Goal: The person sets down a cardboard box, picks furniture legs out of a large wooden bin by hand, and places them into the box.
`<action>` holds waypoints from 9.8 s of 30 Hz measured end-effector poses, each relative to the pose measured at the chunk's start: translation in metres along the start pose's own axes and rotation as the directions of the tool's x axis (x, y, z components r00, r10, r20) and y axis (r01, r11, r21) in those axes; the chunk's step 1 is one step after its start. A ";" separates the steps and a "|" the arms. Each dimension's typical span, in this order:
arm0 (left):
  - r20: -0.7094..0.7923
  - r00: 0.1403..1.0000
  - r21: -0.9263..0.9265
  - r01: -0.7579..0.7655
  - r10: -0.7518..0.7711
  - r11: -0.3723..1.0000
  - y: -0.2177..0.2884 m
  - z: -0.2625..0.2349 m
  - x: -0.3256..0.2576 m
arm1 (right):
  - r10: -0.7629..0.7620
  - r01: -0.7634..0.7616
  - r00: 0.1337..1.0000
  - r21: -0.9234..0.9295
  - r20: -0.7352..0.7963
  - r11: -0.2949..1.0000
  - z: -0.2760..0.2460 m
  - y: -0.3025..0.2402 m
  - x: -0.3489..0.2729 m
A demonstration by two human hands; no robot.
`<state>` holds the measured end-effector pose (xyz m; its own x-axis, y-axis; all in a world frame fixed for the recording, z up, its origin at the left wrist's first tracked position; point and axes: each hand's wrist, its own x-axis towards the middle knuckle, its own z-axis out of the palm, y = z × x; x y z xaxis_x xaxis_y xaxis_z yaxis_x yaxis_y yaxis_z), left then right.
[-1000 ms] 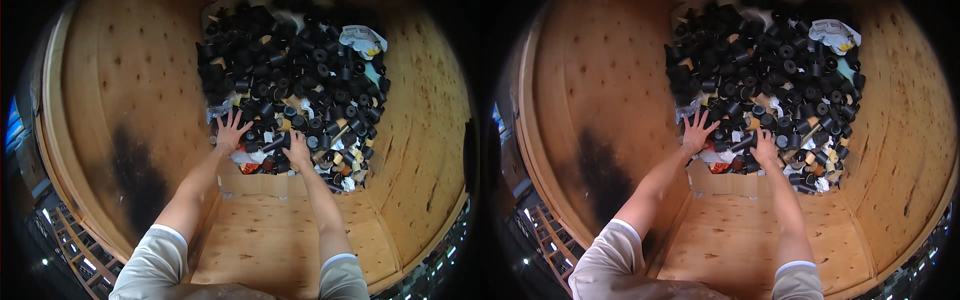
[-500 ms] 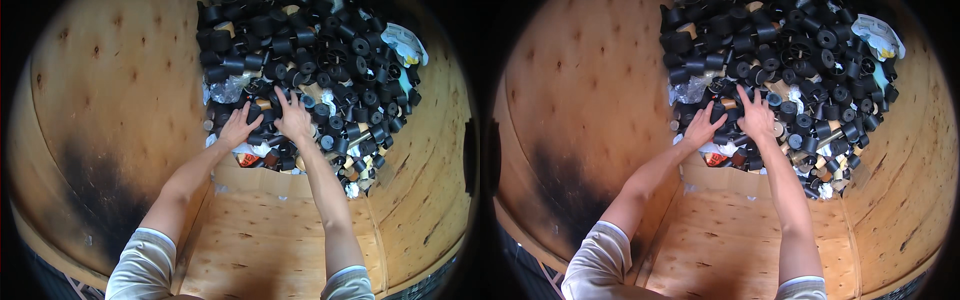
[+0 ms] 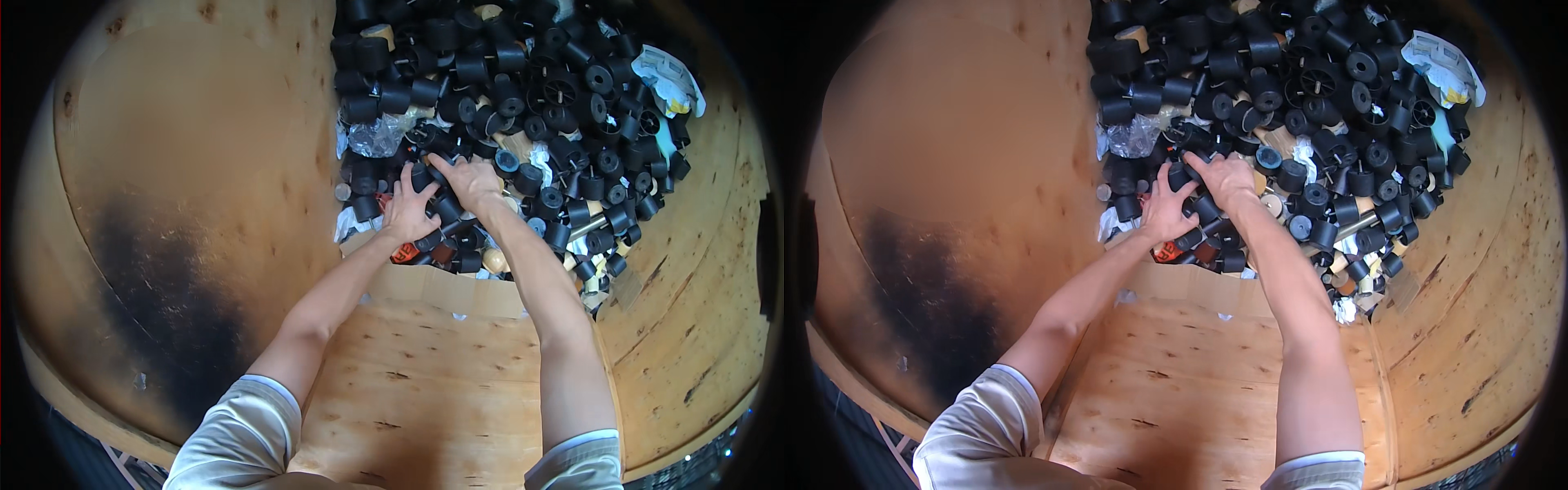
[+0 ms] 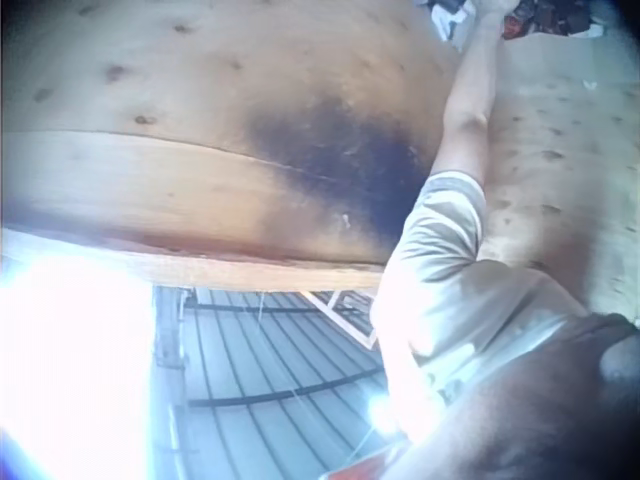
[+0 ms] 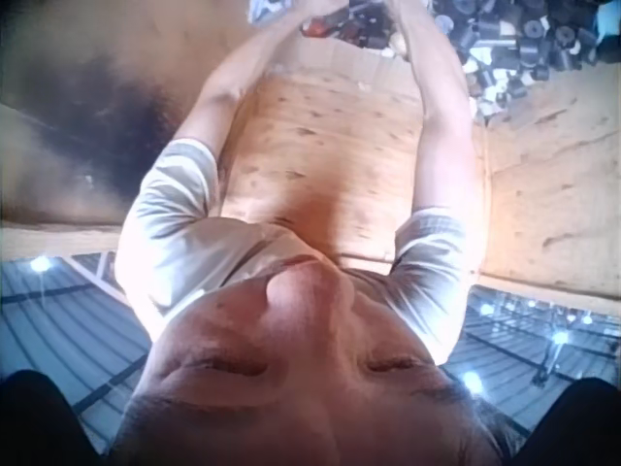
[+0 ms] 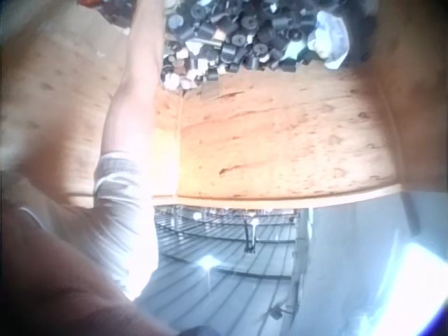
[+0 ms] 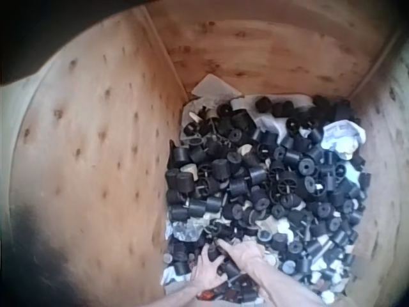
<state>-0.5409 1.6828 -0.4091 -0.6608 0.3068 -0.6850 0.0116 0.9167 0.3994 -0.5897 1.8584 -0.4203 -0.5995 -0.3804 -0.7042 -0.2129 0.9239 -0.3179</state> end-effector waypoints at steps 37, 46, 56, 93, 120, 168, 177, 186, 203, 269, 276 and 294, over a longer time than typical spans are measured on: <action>-0.426 0.889 -0.126 0.123 -0.166 0.984 -0.076 -0.053 0.010 | 0.255 -0.072 0.950 0.667 -0.181 0.742 0.127 -0.123 -0.093; -0.512 0.796 -0.616 -0.080 -0.322 0.784 -0.087 -0.047 -0.013 | 0.508 0.277 0.853 0.928 -0.118 -0.250 0.094 -0.124 -0.109; -0.023 0.994 -0.988 -0.006 0.109 -0.157 0.050 -0.076 -0.161 | 0.529 0.458 0.832 0.746 -0.168 -0.483 -0.016 -0.097 -0.241; 0.641 0.468 -0.447 -0.417 0.609 0.791 0.296 0.163 -0.539 | 0.694 0.683 -0.024 0.519 0.719 -0.514 0.366 -0.356 -0.704; 0.113 0.977 0.302 0.138 -0.179 0.943 -0.052 -0.023 -0.084 | 0.585 -0.403 0.804 0.823 0.108 0.401 0.163 -0.034 -0.166; -0.255 0.944 -0.788 -0.076 -0.211 0.612 -0.046 -0.196 0.164 | 0.208 0.133 0.974 0.973 -0.093 -0.188 -0.120 -0.009 0.120; -0.162 0.969 -0.692 0.023 -0.187 0.722 -0.057 -0.209 0.182 | 0.241 0.094 0.970 0.944 -0.015 -0.317 -0.110 -0.023 0.130; -0.387 0.884 -0.724 -0.115 -0.262 0.680 -0.040 -0.191 0.177 | 0.478 0.164 0.877 0.960 -0.037 -0.226 -0.113 -0.046 0.144; -0.622 0.763 -0.490 -0.555 0.177 0.672 0.149 -0.170 -0.149 | 0.933 0.631 0.275 0.776 -0.231 0.006 -0.100 -0.150 -0.198; -0.305 0.947 -0.314 -0.200 0.101 0.928 0.188 -0.052 0.196 | 0.658 -0.162 0.627 0.756 -0.417 0.634 -0.028 0.290 -0.092; -0.123 0.992 -0.492 -0.071 0.011 0.868 0.197 -0.050 0.197 | 0.569 -0.054 0.822 0.992 -0.020 0.113 -0.043 0.286 -0.091; 0.154 0.988 -0.840 0.126 0.010 0.528 0.142 -0.039 0.114 | 0.727 -0.074 0.620 0.901 -0.294 0.427 0.045 0.225 -0.186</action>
<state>-0.6440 1.8380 -0.4060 -0.5373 0.3516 -0.7666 -0.7070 0.3079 0.6367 -0.4916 2.1348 -0.3892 -0.7535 0.4478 -0.4814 0.6486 0.3860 -0.6560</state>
